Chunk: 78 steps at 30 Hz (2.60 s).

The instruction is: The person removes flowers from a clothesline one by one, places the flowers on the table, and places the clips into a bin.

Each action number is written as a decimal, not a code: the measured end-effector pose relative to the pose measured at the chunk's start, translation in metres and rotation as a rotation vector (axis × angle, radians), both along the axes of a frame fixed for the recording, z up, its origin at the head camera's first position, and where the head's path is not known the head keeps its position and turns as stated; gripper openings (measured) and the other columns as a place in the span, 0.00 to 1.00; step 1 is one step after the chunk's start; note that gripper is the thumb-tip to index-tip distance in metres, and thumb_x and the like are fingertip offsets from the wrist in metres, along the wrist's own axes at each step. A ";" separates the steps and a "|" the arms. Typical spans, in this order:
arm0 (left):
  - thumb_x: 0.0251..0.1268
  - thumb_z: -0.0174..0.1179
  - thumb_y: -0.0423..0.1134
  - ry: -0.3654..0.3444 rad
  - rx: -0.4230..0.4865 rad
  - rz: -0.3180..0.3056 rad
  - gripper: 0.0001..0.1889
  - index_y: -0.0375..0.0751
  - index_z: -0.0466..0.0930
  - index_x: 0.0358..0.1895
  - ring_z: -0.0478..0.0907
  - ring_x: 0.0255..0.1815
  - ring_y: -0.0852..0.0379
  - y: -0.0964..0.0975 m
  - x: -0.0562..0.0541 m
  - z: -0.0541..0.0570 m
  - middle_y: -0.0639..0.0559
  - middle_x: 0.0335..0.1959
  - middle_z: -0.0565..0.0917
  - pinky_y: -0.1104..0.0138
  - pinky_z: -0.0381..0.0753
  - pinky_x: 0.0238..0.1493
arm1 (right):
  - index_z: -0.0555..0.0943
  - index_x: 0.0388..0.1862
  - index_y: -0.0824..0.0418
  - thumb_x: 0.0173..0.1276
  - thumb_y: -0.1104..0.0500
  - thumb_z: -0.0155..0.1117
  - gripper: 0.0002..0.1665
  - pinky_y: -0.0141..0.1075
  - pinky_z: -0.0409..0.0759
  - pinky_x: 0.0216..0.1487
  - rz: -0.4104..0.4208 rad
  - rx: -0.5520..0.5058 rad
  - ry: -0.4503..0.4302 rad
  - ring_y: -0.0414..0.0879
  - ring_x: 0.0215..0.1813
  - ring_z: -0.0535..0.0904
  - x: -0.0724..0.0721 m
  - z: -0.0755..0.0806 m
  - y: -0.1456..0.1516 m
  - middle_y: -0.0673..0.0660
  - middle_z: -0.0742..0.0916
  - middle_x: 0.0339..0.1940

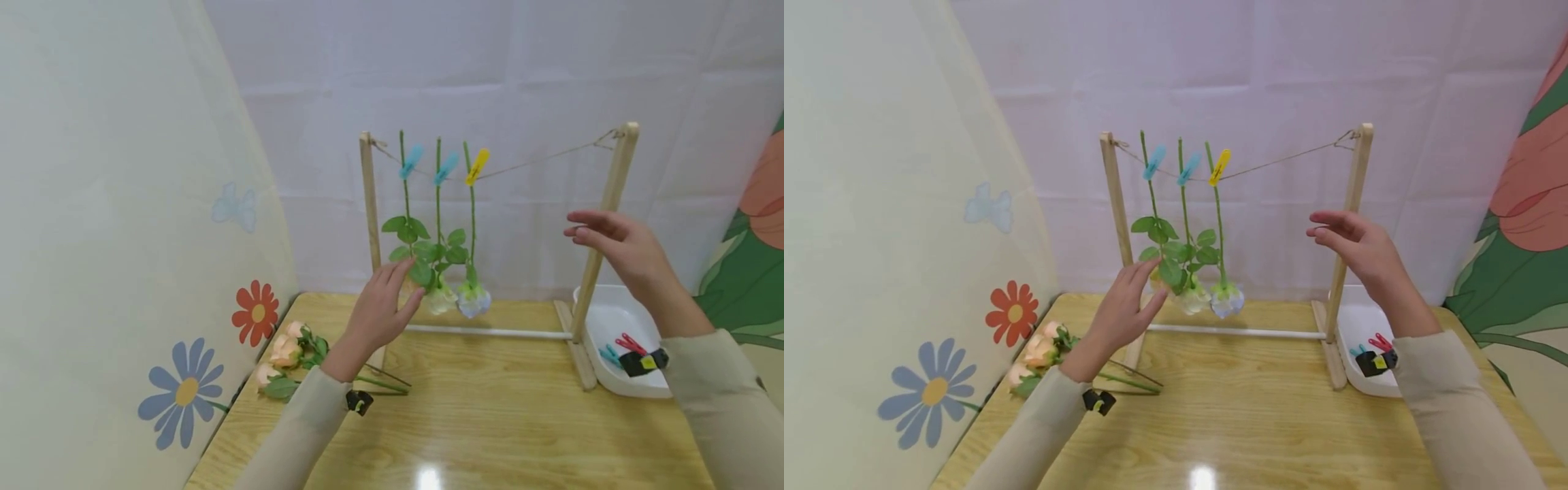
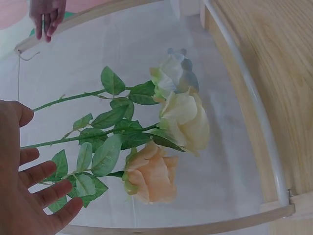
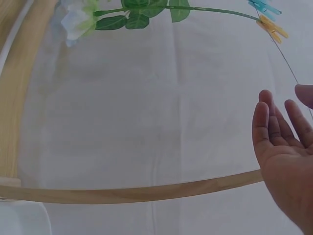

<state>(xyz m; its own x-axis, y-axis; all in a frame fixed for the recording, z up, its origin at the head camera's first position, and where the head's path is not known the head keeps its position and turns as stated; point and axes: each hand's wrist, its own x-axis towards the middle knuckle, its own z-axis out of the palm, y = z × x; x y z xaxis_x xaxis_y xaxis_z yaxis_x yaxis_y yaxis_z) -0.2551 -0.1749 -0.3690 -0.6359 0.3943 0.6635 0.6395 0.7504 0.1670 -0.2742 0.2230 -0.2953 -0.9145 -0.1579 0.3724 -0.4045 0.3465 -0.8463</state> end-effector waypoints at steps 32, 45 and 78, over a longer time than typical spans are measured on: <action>0.71 0.61 0.38 -0.042 0.151 -0.048 0.27 0.35 0.69 0.71 0.70 0.69 0.41 0.032 -0.016 0.030 0.39 0.65 0.76 0.51 0.72 0.70 | 0.75 0.68 0.64 0.75 0.56 0.64 0.26 0.23 0.78 0.57 0.100 -0.119 0.104 0.40 0.56 0.82 -0.011 0.046 -0.042 0.48 0.85 0.57; 0.70 0.62 0.36 -0.038 0.167 -0.091 0.28 0.34 0.69 0.70 0.77 0.58 0.44 0.050 -0.025 0.044 0.38 0.61 0.78 0.55 0.80 0.59 | 0.77 0.65 0.67 0.72 0.60 0.66 0.25 0.25 0.80 0.55 0.174 -0.280 0.093 0.44 0.56 0.82 -0.016 0.062 -0.053 0.53 0.85 0.56; 0.67 0.64 0.29 -0.330 0.506 -0.150 0.28 0.37 0.70 0.70 0.82 0.56 0.48 0.096 -0.060 0.068 0.42 0.61 0.81 0.70 0.84 0.52 | 0.73 0.69 0.69 0.75 0.57 0.64 0.28 0.34 0.80 0.62 0.092 -0.276 0.038 0.47 0.57 0.82 -0.040 0.096 -0.111 0.63 0.81 0.63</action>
<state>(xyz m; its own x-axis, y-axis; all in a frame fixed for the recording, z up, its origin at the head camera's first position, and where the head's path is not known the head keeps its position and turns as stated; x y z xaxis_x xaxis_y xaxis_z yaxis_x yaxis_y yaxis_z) -0.3154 -0.0784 -0.3007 -0.8013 0.1835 0.5694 0.5859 0.4327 0.6851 -0.3138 0.1116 -0.1988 -0.8858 -0.1273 0.4462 -0.4565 0.0660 -0.8873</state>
